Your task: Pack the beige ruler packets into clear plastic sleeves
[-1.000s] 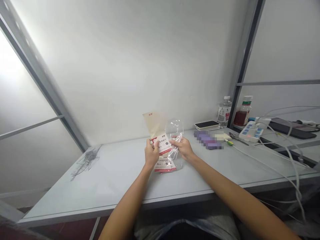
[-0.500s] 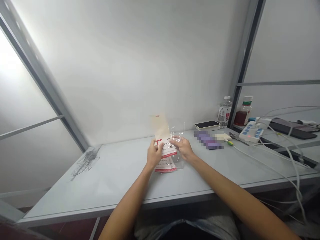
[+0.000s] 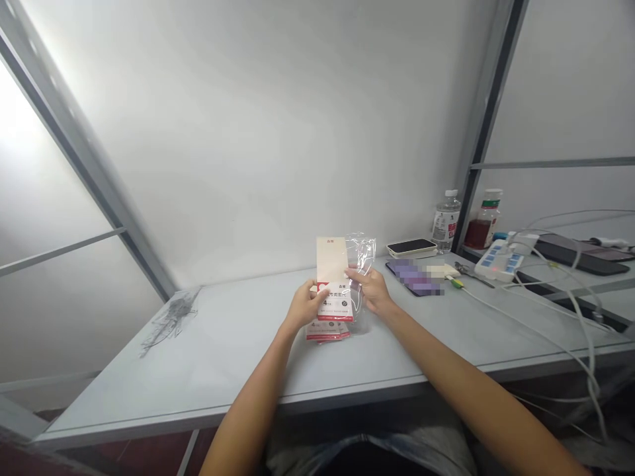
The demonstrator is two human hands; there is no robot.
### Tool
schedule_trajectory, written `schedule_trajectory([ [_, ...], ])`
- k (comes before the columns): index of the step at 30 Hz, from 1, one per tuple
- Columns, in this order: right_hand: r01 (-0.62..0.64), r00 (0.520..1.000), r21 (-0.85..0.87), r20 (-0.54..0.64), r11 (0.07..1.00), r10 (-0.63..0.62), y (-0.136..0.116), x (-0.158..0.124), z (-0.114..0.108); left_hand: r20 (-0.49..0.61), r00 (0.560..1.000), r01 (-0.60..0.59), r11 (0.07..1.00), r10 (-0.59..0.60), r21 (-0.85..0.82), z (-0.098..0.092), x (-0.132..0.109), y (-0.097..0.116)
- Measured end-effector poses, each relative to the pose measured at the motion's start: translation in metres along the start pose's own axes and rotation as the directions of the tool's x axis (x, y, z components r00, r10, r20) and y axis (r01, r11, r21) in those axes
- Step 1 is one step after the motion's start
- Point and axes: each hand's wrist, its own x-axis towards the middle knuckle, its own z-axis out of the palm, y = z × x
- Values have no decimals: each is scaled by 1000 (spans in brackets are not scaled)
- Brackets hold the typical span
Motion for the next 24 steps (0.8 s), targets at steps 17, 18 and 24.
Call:
schedule_trajectory([
  [17,6,1000,-14,-1,1000,-6,2,-3,0,-54,996,61,997,-64,-48,4,-1,6],
  [18,6,1000,-5,-4,1000,-6,1,-2,0,-56,996,67,996,-71,-65,3,-1,7],
  [24,15,1000,56,-19,998,-14,0,0,-2,-64,995,75,992,-82,-98,0,-2,10],
])
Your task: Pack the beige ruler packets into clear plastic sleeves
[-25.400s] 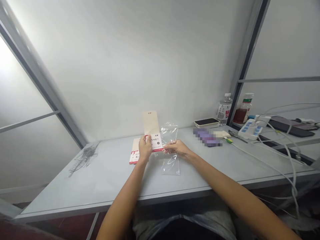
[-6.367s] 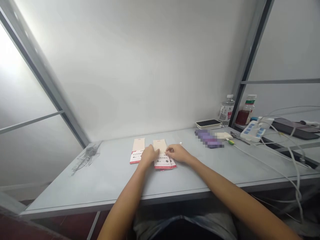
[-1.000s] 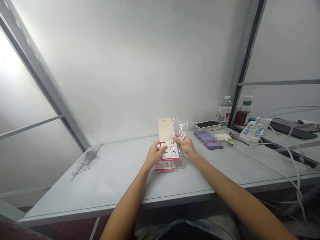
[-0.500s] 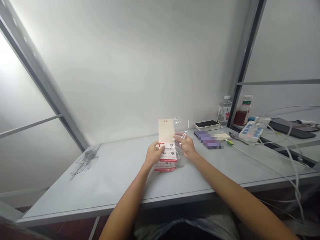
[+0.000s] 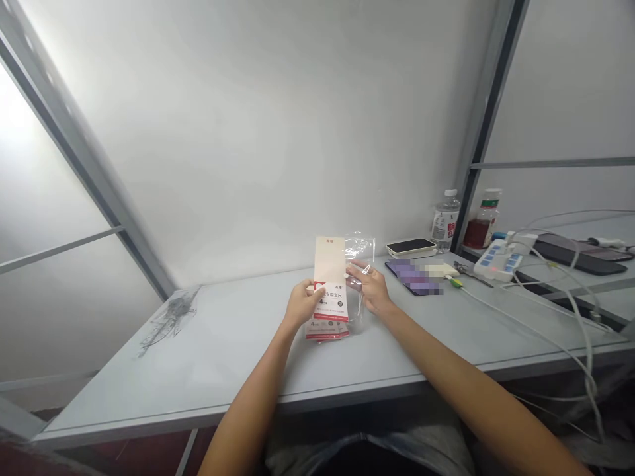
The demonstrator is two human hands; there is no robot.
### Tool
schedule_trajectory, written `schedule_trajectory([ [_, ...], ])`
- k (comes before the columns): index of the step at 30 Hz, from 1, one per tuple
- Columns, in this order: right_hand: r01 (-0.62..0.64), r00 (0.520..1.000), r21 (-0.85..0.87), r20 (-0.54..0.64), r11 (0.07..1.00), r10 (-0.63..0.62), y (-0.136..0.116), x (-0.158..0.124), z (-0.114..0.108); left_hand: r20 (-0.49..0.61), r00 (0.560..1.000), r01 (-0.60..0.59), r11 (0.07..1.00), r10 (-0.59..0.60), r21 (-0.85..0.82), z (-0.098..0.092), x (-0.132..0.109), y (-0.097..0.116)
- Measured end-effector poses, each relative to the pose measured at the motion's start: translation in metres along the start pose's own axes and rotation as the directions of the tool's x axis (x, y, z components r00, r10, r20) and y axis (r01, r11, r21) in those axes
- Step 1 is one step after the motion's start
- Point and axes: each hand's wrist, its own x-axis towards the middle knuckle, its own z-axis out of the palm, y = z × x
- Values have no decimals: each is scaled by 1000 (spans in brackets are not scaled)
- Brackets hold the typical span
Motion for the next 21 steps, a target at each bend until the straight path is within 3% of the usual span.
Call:
schedule_trajectory([
  [5,-42,999,-2,-5,999,42,2,-3,3,72,997,-16,1000,15,14,3,-1,-2],
  [9,-92,990,-40,103,995,95,2,-6,4,131,991,-52,996,42,77,4,0,-6],
  [11,-103,986,-46,125,994,108,2,-8,4,102,992,-89,988,76,127,4,1,-8],
  [14,-124,982,-59,136,990,131,0,-9,5,-27,984,-168,968,176,184,3,3,-9],
  [17,-141,975,-74,165,987,151,-3,-9,6,-54,985,-163,985,166,56,1,4,-5],
  [21,-154,965,-49,205,987,161,-6,-9,4,142,990,10,976,21,-217,-2,0,2],
])
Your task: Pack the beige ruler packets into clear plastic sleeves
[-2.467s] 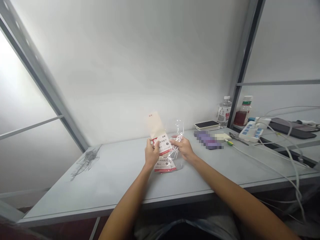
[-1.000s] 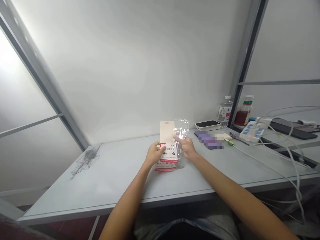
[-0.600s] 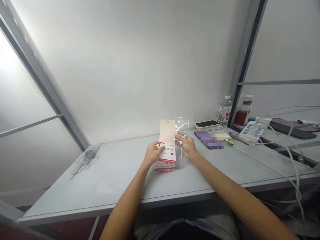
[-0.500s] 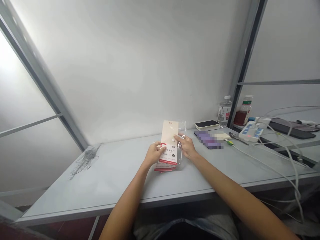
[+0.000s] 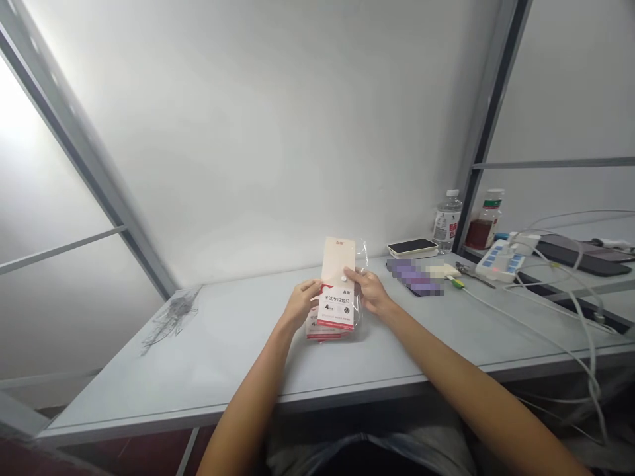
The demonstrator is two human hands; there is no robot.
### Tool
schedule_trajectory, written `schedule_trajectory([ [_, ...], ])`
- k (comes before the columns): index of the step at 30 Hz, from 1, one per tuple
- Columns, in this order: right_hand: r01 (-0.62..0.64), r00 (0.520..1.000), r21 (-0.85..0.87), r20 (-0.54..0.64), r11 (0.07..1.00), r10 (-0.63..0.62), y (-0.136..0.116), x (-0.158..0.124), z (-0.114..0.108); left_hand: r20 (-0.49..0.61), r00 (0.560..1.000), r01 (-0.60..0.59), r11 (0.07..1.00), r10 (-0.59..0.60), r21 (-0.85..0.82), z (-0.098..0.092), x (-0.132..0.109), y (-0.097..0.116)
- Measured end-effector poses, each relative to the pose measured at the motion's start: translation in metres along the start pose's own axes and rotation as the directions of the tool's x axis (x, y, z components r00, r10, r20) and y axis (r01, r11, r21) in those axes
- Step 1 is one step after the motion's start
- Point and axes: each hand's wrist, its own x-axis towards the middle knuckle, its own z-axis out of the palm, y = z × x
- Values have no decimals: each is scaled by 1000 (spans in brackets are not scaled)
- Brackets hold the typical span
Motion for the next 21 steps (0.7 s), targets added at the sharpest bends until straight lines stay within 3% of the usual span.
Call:
schedule_trajectory([
  [3,-38,999,-17,16,999,38,0,-1,-1,120,992,56,996,-47,-73,-1,-2,3],
  [5,-48,999,-55,-1,997,48,1,0,-2,121,991,63,996,-55,-70,-3,-1,2],
  [9,-49,999,-144,-24,988,45,4,3,-4,-70,996,47,999,-48,-21,-7,4,-7],
  [13,-60,997,-202,37,978,69,7,2,-3,-258,966,24,999,-12,46,-9,8,-12],
  [21,187,981,-411,127,892,-147,8,-8,2,-357,934,69,975,11,213,-5,6,-13],
])
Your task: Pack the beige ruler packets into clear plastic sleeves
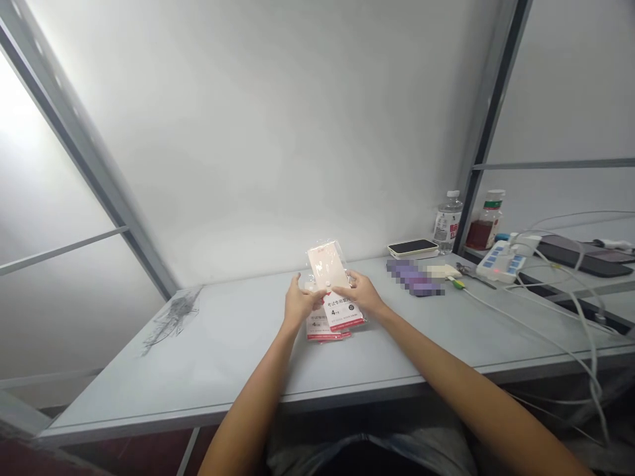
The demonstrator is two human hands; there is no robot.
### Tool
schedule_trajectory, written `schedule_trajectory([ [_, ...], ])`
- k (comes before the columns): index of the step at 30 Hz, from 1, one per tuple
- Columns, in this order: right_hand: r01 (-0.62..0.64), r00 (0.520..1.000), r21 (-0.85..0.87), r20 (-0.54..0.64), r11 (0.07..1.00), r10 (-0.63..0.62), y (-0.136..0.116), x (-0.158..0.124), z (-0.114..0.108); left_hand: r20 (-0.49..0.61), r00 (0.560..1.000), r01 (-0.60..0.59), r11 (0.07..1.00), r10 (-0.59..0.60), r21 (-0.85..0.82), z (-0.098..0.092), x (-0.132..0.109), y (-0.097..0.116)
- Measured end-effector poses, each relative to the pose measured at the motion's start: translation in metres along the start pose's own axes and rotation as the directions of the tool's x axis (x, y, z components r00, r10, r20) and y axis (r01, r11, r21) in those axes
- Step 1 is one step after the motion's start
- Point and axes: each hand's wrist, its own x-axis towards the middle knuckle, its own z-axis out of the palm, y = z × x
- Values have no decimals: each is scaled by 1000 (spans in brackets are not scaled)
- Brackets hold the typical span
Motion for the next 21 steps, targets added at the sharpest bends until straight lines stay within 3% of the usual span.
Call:
schedule_trajectory([
  [3,23,1000,-54,-4,998,-23,0,0,1,-12,999,-30,995,31,99,0,0,-3],
  [9,72,997,-164,-28,984,-77,6,0,4,-21,938,-303,849,346,433,4,-4,-8],
  [13,87,995,-143,-35,986,-93,8,1,5,44,938,-331,854,343,401,7,-6,-7],
  [18,85,995,-155,-31,984,-91,7,2,3,67,963,-269,920,261,285,6,-5,-3],
  [21,80,996,-201,-14,976,-85,10,3,3,80,964,-267,910,255,316,6,-5,-4],
])
